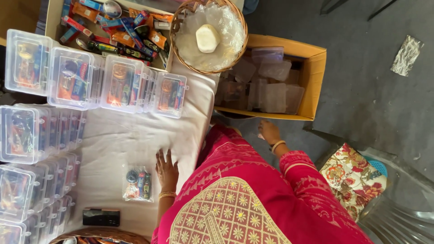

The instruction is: Organizing and packing small toiletry items like toothpaste and soap into plastic containers.

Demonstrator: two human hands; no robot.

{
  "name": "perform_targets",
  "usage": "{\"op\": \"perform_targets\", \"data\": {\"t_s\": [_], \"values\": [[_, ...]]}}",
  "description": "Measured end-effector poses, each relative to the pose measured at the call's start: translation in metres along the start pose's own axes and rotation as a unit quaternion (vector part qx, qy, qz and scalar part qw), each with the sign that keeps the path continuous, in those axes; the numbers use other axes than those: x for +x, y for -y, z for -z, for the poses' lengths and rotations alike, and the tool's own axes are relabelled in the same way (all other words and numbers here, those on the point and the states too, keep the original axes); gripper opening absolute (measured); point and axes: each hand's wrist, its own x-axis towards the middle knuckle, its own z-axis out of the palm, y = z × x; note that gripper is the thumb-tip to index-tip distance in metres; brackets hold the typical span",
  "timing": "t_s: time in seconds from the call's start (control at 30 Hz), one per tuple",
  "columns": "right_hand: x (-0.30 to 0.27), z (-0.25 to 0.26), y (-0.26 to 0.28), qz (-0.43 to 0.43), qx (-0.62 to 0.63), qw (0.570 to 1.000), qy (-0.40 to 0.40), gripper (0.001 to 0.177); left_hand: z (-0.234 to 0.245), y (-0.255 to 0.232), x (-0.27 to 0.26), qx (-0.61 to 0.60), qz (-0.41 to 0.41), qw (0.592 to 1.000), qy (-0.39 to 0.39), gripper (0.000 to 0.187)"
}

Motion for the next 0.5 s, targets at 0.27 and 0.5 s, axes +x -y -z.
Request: {"op": "perform_targets", "data": {"t_s": [0.27, 0.5], "values": [[0.008, 0.020, -0.058, -0.084, 0.052, 0.994, -0.047, 0.017, -0.003, -0.001, -0.001, 0.007, 0.005, 1.000, -0.001, 0.071], [0.086, 0.043, -0.040, 0.095, -0.007, 0.995, -0.012, 0.022, 0.014, -0.027, 0.007, -0.034, 0.092, 0.993, 0.064, 0.080]]}}
